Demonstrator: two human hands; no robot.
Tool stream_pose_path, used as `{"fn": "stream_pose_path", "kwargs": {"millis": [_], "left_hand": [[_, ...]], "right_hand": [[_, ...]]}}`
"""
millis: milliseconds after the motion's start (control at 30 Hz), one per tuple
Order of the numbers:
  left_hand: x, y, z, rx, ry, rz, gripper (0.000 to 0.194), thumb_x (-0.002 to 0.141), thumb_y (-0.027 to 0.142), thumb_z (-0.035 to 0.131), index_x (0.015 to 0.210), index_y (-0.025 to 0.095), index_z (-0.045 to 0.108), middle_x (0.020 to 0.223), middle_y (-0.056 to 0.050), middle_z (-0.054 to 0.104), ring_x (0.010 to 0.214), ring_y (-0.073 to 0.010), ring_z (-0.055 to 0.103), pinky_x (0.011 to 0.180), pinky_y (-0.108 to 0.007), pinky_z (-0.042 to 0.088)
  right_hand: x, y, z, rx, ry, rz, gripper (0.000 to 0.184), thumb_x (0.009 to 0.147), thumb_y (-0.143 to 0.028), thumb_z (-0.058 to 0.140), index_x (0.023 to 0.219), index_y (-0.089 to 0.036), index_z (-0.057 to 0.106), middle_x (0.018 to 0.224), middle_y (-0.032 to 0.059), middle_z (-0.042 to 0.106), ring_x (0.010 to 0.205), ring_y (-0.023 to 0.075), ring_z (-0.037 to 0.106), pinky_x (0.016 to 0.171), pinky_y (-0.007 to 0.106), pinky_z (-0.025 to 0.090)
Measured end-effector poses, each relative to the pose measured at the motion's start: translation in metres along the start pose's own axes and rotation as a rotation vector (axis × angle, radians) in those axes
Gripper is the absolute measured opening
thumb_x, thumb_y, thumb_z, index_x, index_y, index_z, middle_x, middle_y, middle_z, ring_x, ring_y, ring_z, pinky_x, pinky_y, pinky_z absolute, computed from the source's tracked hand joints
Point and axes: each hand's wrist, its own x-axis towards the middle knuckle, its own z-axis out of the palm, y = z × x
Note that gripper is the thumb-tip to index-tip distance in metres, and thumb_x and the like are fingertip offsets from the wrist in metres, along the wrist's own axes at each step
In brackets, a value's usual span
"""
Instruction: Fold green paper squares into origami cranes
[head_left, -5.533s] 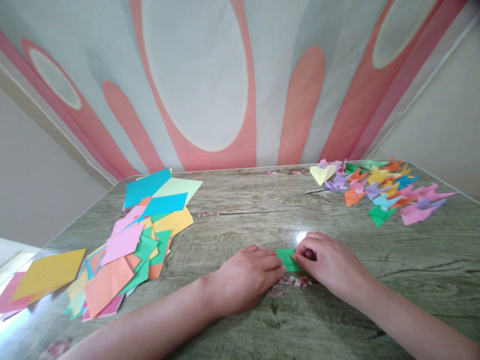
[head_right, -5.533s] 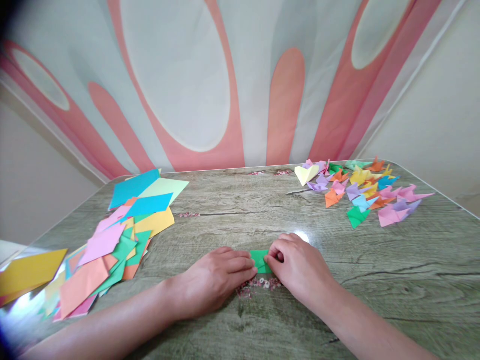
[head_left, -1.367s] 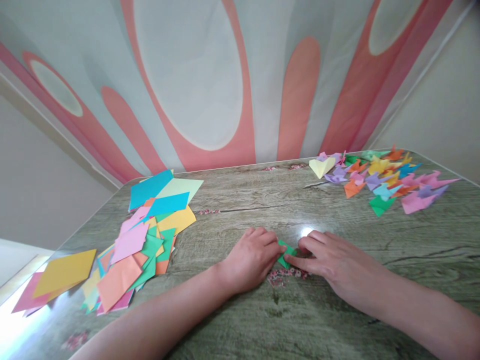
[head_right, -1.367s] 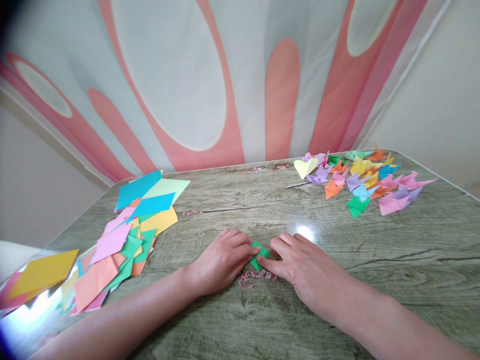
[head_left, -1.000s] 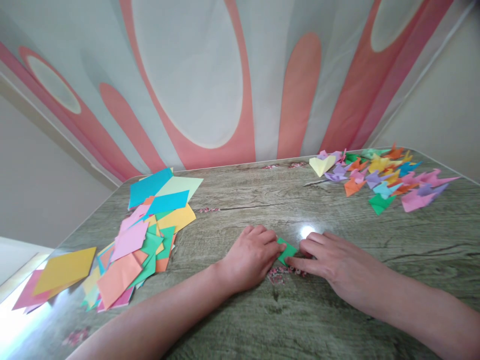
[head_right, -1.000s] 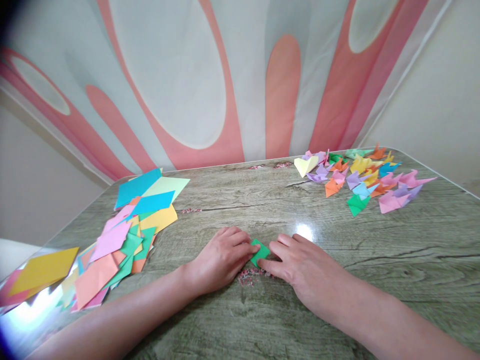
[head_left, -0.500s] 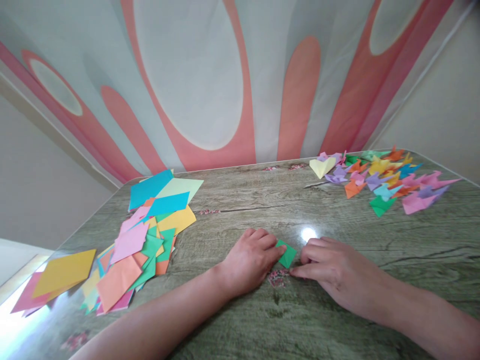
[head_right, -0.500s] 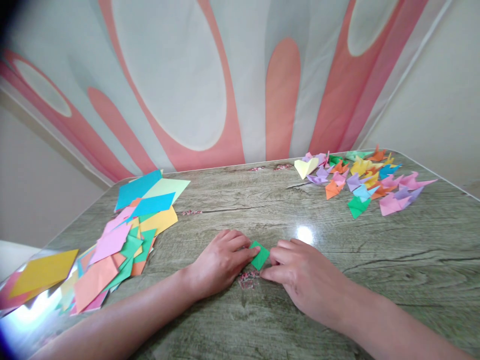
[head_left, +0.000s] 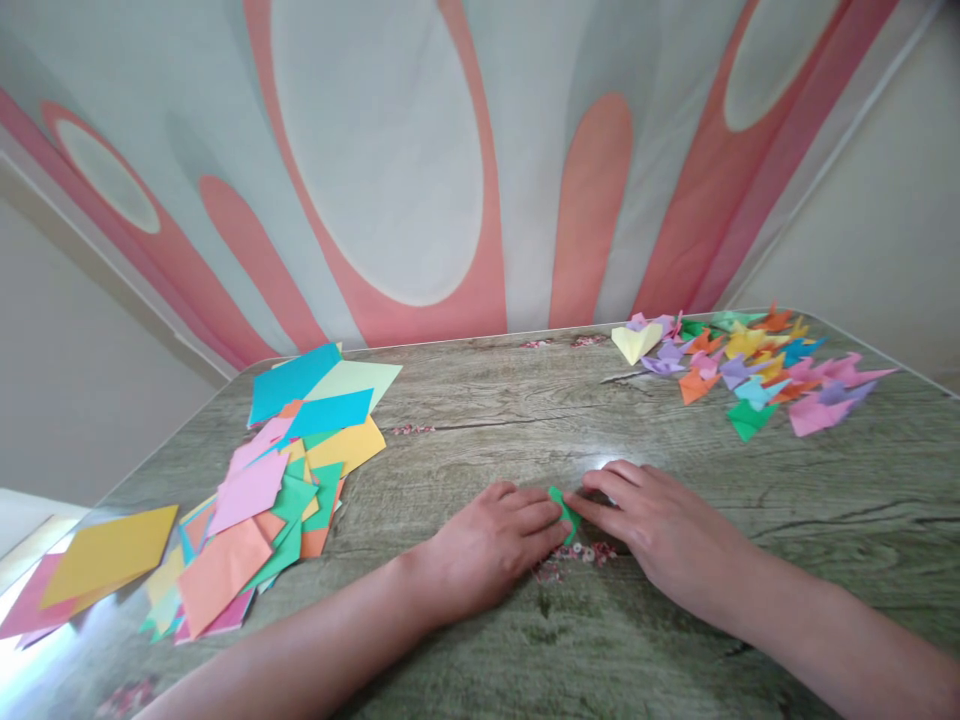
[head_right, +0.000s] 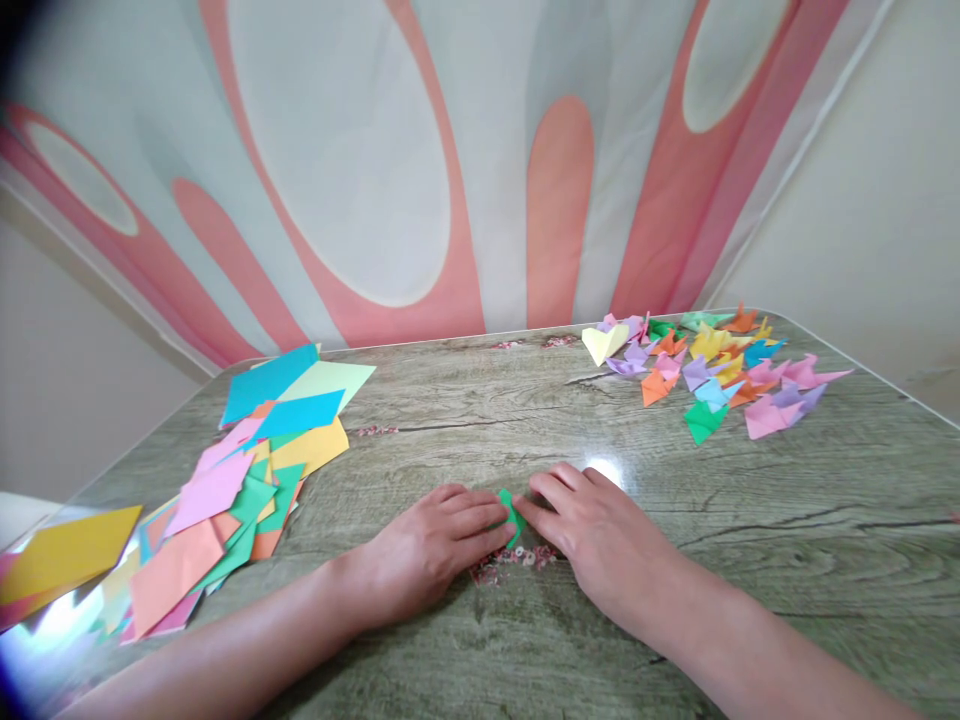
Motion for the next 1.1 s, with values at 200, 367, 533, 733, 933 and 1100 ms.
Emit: {"fn": "stream_pose_path", "kwargs": {"millis": [200,367,533,733,933,1100], "left_hand": [[-0.001,0.003,-0.003,-0.041,-0.043,-0.052,0.034,0.097,0.019,0.042,0.13,0.018,0.049,0.125,-0.01,0.06,0.122,-0.0251,0.05,0.102,-0.041,0.038],[-0.002,-0.002,-0.004,-0.165,-0.008,-0.05,0.031,0.096,0.019,0.044,0.125,0.017,0.054,0.122,-0.009,0.061,0.117,-0.0225,0.054,0.101,-0.038,0.04],[-0.001,-0.016,-0.004,-0.282,0.09,-0.097,0.031,0.095,0.015,0.046,0.123,0.023,0.056,0.133,-0.004,0.056,0.121,-0.019,0.052,0.103,-0.036,0.038],[0.004,-0.014,-0.006,-0.297,0.112,-0.123,0.031,0.093,0.015,0.048,0.123,0.02,0.054,0.118,-0.007,0.063,0.112,-0.02,0.055,0.1,-0.038,0.039],[0.003,-0.01,0.004,-0.255,0.209,-0.152,0.023,0.093,0.022,0.051,0.114,0.018,0.06,0.109,-0.007,0.066,0.104,-0.0209,0.058,0.094,-0.037,0.044],[0.003,-0.009,0.011,-0.164,0.289,-0.152,0.019,0.094,0.028,0.053,0.103,0.017,0.065,0.097,-0.007,0.069,0.095,-0.0203,0.062,0.088,-0.036,0.048]], "right_hand": [[-0.001,-0.007,-0.001,0.018,-0.014,-0.008,0.028,0.089,-0.011,0.056,0.114,-0.022,0.064,0.099,0.005,0.061,0.096,0.024,0.052,0.079,0.041,0.045],[0.002,-0.009,-0.005,0.036,-0.028,0.008,0.027,0.088,-0.015,0.061,0.111,-0.027,0.065,0.089,0.0023,0.061,0.089,0.0229,0.053,0.072,0.038,0.044],[0.004,0.003,-0.01,0.079,-0.054,0.004,0.038,0.086,-0.007,0.06,0.113,-0.034,0.065,0.091,0.0013,0.061,0.094,0.023,0.052,0.077,0.039,0.043],[0.002,0.011,-0.005,0.155,0.14,0.036,0.027,0.09,-0.011,0.057,0.109,-0.026,0.069,0.1,0.0049,0.062,0.1,0.0229,0.052,0.084,0.04,0.044],[0.003,-0.002,-0.001,0.247,0.166,-0.014,0.025,0.093,-0.01,0.048,0.102,-0.019,0.069,0.099,0.0059,0.066,0.097,0.0216,0.054,0.083,0.038,0.047],[0.002,-0.004,0.0,0.166,0.077,-0.04,0.02,0.091,-0.012,0.054,0.101,-0.021,0.069,0.099,0.005,0.067,0.098,0.0225,0.055,0.084,0.04,0.047]]}}
